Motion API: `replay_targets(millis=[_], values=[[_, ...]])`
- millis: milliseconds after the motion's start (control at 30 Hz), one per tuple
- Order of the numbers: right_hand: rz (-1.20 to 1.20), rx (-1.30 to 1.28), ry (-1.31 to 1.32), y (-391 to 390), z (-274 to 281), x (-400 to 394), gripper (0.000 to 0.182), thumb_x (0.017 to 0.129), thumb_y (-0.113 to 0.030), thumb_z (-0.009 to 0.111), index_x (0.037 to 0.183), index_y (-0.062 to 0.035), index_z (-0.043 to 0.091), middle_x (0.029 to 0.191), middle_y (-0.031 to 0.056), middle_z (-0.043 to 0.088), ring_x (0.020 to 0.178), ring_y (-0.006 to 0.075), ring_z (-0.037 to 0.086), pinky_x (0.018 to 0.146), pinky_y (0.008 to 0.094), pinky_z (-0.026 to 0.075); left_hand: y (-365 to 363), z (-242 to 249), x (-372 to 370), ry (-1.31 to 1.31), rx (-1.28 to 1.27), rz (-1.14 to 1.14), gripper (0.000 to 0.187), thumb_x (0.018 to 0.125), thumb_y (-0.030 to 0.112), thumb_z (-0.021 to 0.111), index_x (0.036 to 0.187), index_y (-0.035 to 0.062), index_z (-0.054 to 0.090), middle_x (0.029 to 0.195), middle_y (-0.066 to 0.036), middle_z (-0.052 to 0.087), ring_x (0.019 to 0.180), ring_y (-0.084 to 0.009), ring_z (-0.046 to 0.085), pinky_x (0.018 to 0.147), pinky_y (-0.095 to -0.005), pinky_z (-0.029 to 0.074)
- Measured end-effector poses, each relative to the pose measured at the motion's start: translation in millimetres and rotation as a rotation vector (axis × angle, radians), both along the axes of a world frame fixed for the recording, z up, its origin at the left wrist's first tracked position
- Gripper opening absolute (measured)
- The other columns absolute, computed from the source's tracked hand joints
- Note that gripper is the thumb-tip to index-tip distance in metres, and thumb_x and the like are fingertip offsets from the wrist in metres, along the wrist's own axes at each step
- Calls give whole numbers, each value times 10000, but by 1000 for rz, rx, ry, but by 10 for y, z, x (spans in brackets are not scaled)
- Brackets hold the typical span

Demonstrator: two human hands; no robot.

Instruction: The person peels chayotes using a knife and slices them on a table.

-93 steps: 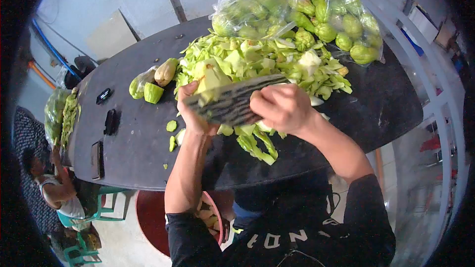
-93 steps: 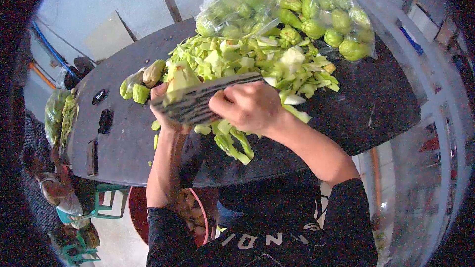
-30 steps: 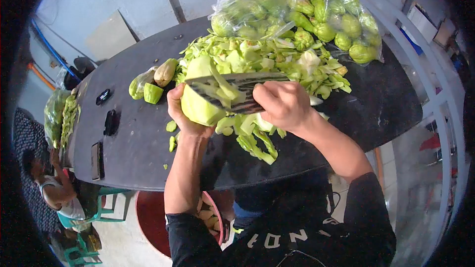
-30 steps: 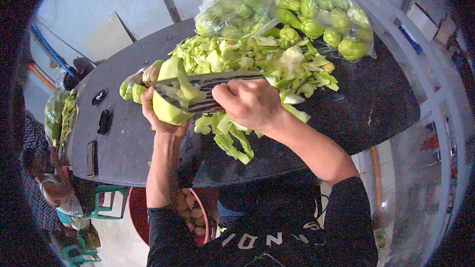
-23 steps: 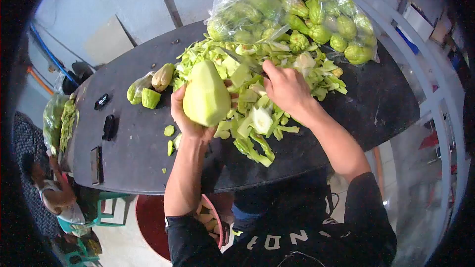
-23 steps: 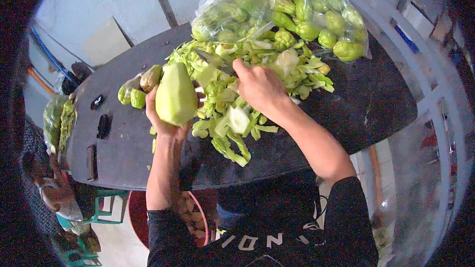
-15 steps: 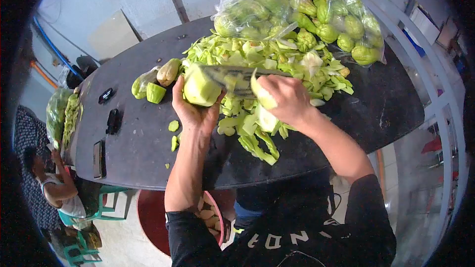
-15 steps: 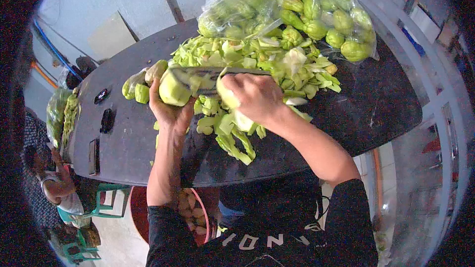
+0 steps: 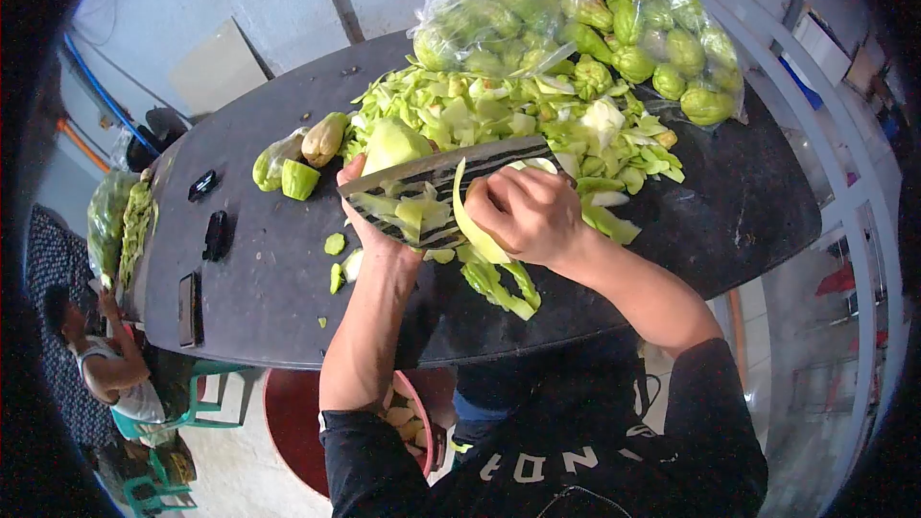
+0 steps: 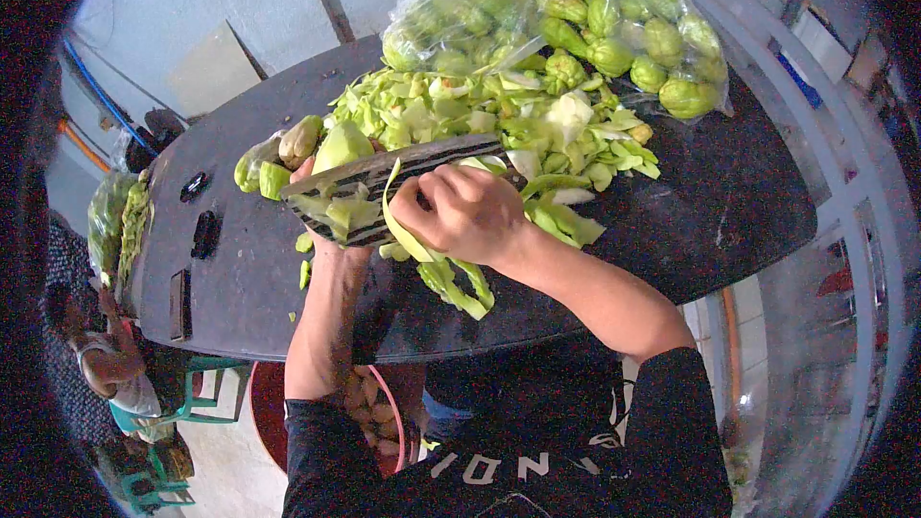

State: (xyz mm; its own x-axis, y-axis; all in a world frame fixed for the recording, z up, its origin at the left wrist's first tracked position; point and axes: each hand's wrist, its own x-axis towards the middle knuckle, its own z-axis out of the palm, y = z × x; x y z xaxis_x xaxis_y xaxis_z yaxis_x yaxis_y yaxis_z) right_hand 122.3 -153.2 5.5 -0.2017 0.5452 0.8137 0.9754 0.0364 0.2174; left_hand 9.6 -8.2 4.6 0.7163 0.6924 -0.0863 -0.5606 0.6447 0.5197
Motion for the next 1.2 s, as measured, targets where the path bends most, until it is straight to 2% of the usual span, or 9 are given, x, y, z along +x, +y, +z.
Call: replay_targets(millis=[267, 367, 533, 667, 867, 933, 1033, 1133, 1200], values=[[-18, -56, 186, -4, -117, 26, 150, 803, -118, 600, 937, -101, 533, 635, 49, 552, 556, 252, 626, 478, 381, 510, 10, -22, -69, -61, 67, -3, 511, 861, 421, 536, 1228, 67, 554, 1142, -121, 625, 1030, -288, 603, 942, -443, 489], [-129, -101, 352, 22, -223, 303, 394, 703, -33, 701, 1066, -83, 556, 820, 97, 637, 671, 335, 648, 565, 414, 529, -34, 87, -93, -127, 131, 40, 535, 848, 431, 566, 1253, 82, 557, 1181, -104, 632, 1072, -274, 613, 956, -466, 489], [64, 6, 273, -52, -50, 184, 240, 733, -70, 650, 942, -129, 548, 638, 43, 553, 559, 267, 625, 480, 395, 508, 94, -70, -97, -171, 184, -40, 558, 854, 461, 576, 1276, 97, 558, 1213, -112, 629, 1095, -293, 605, 975, -487, 479], [86, 23, 183, -64, 29, -13, 141, 771, -108, 631, 880, -118, 542, 606, 13, 501, 532, 216, 601, 456, 354, 495, -54, 53, -112, -21, 66, -44, 562, 816, 449, 545, 1198, 38, 578, 1081, -144, 646, 975, -295, 611, 888, -433, 499], [-4, -5, 286, -3, -48, 199, 203, 750, -78, 624, 933, -107, 542, 612, 51, 549, 528, 260, 618, 451, 401, 513, 63, -41, -110, -78, 218, -133, 602, 792, 449, 556, 1216, 21, 564, 1087, -158, 650, 980, -310, 636, 853, -409, 529], [-80, -78, 324, -31, -91, 298, 290, 655, -23, 676, 928, -61, 587, 691, 100, 593, 584, 301, 634, 508, 401, 519, -76, 80, -81, -56, 231, -83, 614, 791, 442, 553, 1233, 16, 555, 1109, -154, 648, 982, -307, 646, 857, -401, 543], [15, -46, 268, -97, -55, 228, 302, 637, -29, 679, 926, -52, 594, 676, 98, 590, 565, 302, 627, 497, 401, 516, 43, -54, -87, -136, 313, -167, 630, 829, 455, 566, 1313, 54, 521, 1236, -126, 610, 1114, -298, 601, 962, -476, 499], [88, 22, 220, -96, 45, 78, 163, 722, -68, 626, 867, -111, 565, 593, 52, 540, 508, 250, 617, 442, 393, 504, -7, -106, -134, -210, 204, -235, 640, 829, 467, 563, 1314, 53, 517, 1218, -135, 613, 1111, -302, 601, 970, -471, 496], [-99, -84, 354, -13, -15, 210, 174, 765, -62, 626, 905, -102, 531, 639, 103, 609, 553, 318, 646, 491, 423, 524, 75, -139, -104, -194, 261, -294, 684, 814, 471, 562, 1342, 42, 487, 1165, -164, 622, 1027, -324, 637, 851, -483, 559]])
